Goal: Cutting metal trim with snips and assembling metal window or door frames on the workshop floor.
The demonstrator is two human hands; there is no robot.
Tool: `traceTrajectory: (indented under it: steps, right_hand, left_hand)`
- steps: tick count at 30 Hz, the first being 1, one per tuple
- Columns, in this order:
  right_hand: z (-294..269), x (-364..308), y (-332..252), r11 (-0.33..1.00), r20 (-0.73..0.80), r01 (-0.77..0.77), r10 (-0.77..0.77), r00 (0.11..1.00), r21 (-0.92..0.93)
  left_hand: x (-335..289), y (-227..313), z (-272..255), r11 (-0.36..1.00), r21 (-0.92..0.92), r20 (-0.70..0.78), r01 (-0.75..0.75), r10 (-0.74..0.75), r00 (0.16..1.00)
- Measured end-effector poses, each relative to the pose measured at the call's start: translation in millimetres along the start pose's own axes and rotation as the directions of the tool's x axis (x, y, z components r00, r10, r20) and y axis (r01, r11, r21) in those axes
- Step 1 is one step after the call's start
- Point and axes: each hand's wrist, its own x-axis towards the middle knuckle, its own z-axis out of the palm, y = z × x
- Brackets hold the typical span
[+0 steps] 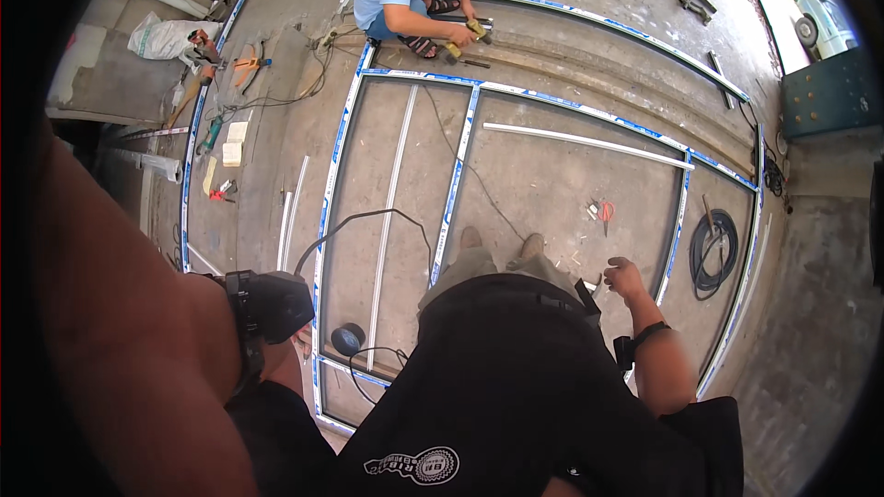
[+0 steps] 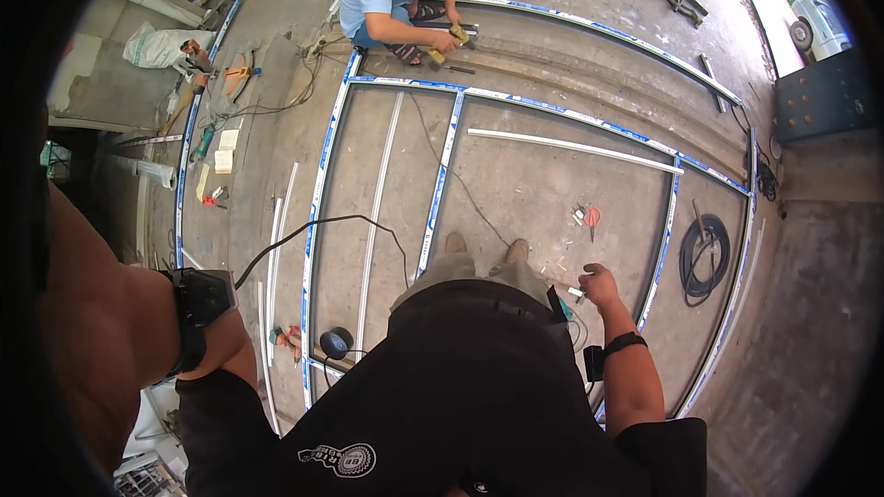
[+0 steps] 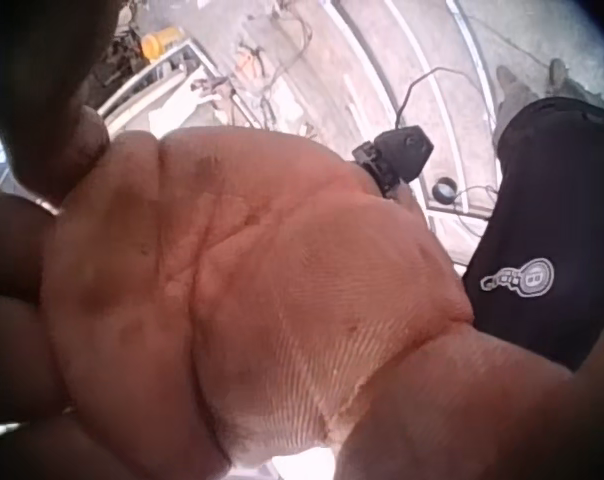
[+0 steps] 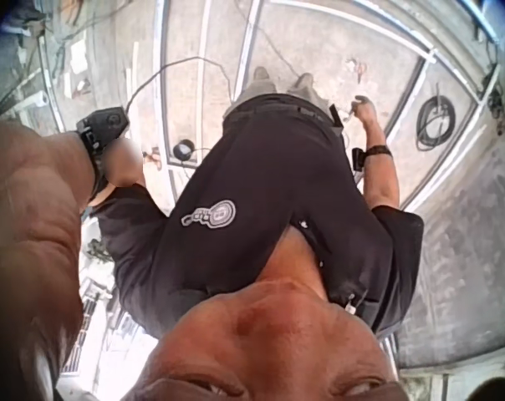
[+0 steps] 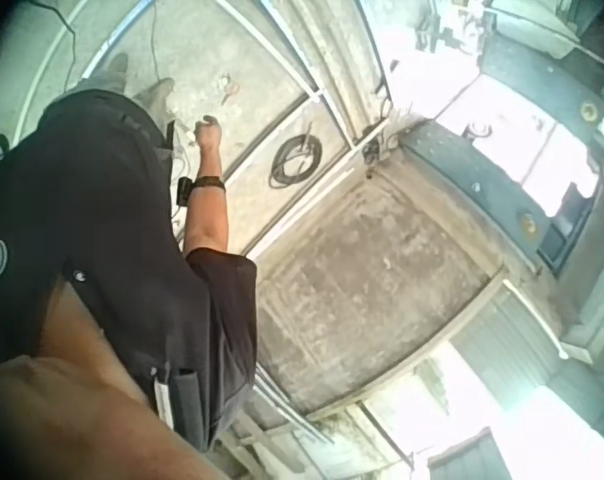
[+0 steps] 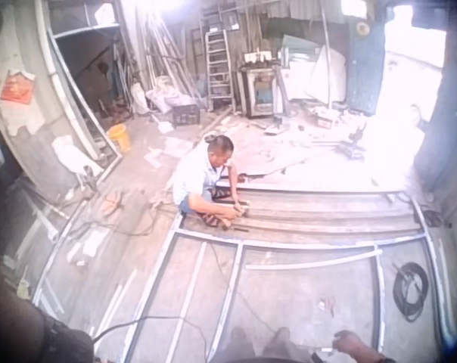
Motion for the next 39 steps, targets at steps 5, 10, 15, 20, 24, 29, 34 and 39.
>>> traceTrajectory:
  steps: [5,10,15,20,24,29,34,39]
  right_hand:
    - [1,6,0,0.999,-0.030,0.020,-0.021,0.999,-0.046]
    - [1,22,23,0.988,0.075,0.045,-0.034,0.997,-0.148]
    - [-4,35,25,0.983,0.097,0.048,-0.030,0.995,-0.179]
    - [-11,40,-15,0.987,0.068,0.062,-0.052,0.996,-0.149]
    - [-19,53,-5,0.985,0.057,0.009,0.001,0.998,-0.173]
    - [-10,55,-62,0.985,0.026,0.060,-0.057,0.998,-0.161]
    - [7,69,-114,0.966,0.012,0.141,-0.142,0.990,-0.216]
    - [27,65,-162,0.899,0.071,0.226,-0.215,0.974,-0.376]
  left_hand:
    - [-15,-1,3,0.996,0.045,-0.094,-0.071,0.075,0.993]
    - [10,-6,62,0.978,0.160,-0.204,-0.137,0.169,0.964]
    - [8,-11,79,0.980,0.178,-0.281,-0.094,0.142,0.949]
    - [26,-13,100,0.992,0.124,-0.339,0.013,0.030,0.940]
    - [17,-27,130,0.961,0.196,-0.366,0.194,-0.112,0.924]
    - [-69,-62,161,0.692,-0.128,-0.243,0.711,-0.717,0.653]
    - [-152,-99,183,0.376,-0.164,-0.090,0.912,-0.926,0.366]
    - [-180,-116,186,0.266,-0.242,0.006,0.933,-0.961,0.275]
